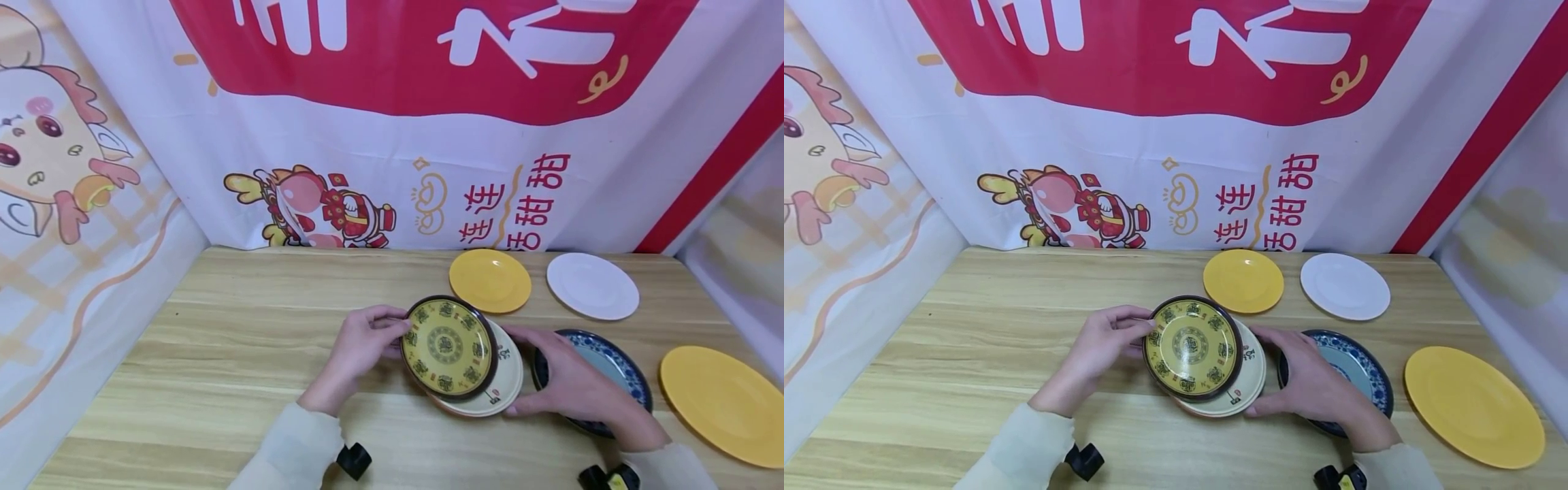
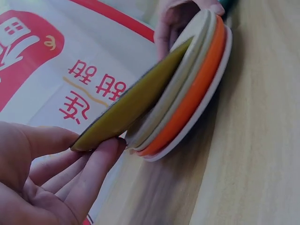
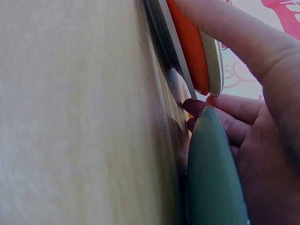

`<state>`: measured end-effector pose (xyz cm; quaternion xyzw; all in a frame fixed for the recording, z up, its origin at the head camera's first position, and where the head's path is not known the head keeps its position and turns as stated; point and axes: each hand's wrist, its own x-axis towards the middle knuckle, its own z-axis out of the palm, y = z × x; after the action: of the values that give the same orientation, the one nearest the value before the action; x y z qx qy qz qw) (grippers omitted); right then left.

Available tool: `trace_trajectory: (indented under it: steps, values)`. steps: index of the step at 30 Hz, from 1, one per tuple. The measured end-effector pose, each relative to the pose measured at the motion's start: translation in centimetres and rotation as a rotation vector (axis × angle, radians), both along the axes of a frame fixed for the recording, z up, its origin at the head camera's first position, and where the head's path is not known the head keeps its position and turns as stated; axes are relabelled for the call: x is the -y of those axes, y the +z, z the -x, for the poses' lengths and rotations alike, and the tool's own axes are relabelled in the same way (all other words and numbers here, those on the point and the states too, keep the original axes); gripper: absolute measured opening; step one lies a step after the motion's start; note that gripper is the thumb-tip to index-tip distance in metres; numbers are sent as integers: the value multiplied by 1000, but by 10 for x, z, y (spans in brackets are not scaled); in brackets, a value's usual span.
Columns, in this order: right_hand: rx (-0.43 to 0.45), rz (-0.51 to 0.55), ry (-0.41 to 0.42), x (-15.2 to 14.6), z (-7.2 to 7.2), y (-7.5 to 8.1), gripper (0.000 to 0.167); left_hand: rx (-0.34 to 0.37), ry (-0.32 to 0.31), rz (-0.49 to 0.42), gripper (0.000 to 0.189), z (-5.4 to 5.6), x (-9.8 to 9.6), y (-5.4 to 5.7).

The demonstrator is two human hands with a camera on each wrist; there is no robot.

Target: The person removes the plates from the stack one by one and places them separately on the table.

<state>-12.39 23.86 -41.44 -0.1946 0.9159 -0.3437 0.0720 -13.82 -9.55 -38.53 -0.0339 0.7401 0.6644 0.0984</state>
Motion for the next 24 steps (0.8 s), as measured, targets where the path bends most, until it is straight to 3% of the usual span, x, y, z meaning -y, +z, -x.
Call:
trace_trajectory:
  steps: [4,8,18,24]
  values:
    - [9,-5,-1,0,0,1,116,88,-13,-103,31,2,6,-2]
    - [22,-9,-2,-1,1,1,116,133,-27,-154,35,2,10,-2]
    - [14,-5,-1,-1,0,0,117,169,-56,-234,40,3,16,-4]
    - [19,-4,0,0,1,0,116,173,1,-248,39,6,23,0]
